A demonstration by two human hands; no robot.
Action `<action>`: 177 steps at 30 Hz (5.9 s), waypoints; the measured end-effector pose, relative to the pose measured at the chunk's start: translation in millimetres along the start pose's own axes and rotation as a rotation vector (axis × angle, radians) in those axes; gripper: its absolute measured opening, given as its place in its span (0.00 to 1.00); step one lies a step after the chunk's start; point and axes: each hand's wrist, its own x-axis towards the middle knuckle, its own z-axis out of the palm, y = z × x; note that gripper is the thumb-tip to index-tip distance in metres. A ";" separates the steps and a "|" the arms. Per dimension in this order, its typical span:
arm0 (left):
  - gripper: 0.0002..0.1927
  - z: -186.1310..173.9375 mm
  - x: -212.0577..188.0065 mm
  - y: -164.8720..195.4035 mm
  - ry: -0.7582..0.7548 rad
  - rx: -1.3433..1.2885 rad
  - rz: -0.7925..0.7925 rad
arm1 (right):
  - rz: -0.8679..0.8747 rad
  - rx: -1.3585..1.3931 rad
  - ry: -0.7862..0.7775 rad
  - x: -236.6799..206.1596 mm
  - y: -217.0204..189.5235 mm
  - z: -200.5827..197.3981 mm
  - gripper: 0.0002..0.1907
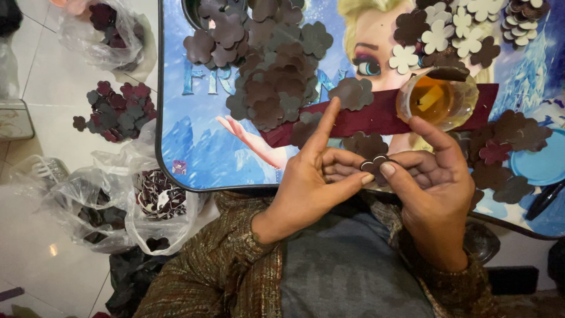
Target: The person sits on the floor with a lap desk covered in flower-shaped cutouts, dips each cutout into a cup of glue, presses and folds the petals by hand, and sets the shaped flowers back on the desk in piles.
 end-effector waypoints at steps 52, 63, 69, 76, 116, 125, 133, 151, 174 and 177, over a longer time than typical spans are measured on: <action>0.47 15.2 -0.7 7.6 -0.028 0.077 -0.019 | 0.053 -0.011 -0.098 -12.4 -17.7 -21.6 0.44; 0.44 18.6 0.8 -3.4 0.067 -0.100 0.044 | 0.036 0.033 -0.133 -15.1 -10.2 -19.6 0.46; 0.44 16.7 2.5 -5.4 0.028 -0.135 0.006 | 0.012 0.042 -0.143 -14.7 -5.8 -22.9 0.46; 0.42 16.3 -4.0 5.0 -0.038 0.023 0.029 | 0.042 -0.012 -0.104 -18.4 -15.7 -20.6 0.47; 0.31 -43.6 58.0 132.7 0.152 1.041 0.492 | -0.513 -1.061 0.062 81.3 -114.9 -84.9 0.37; 0.29 -0.3 -10.1 106.7 -0.042 0.759 0.243 | -0.424 -1.136 -0.045 125.1 -98.7 -83.6 0.46; 0.28 -7.6 -17.1 73.6 -0.004 0.561 0.084 | -0.383 -1.073 0.002 121.0 -90.9 -100.5 0.42; 0.23 6.1 -0.6 61.2 -0.097 0.490 0.079 | -0.182 -0.737 -0.009 60.4 -133.5 -115.3 0.44; 0.22 19.4 18.1 10.3 0.018 0.411 0.154 | -0.424 -1.103 0.393 -16.2 -56.2 -95.0 0.20; 0.22 26.5 22.3 8.6 0.073 0.508 0.163 | -0.058 -0.939 0.472 -18.3 -63.8 -150.6 0.07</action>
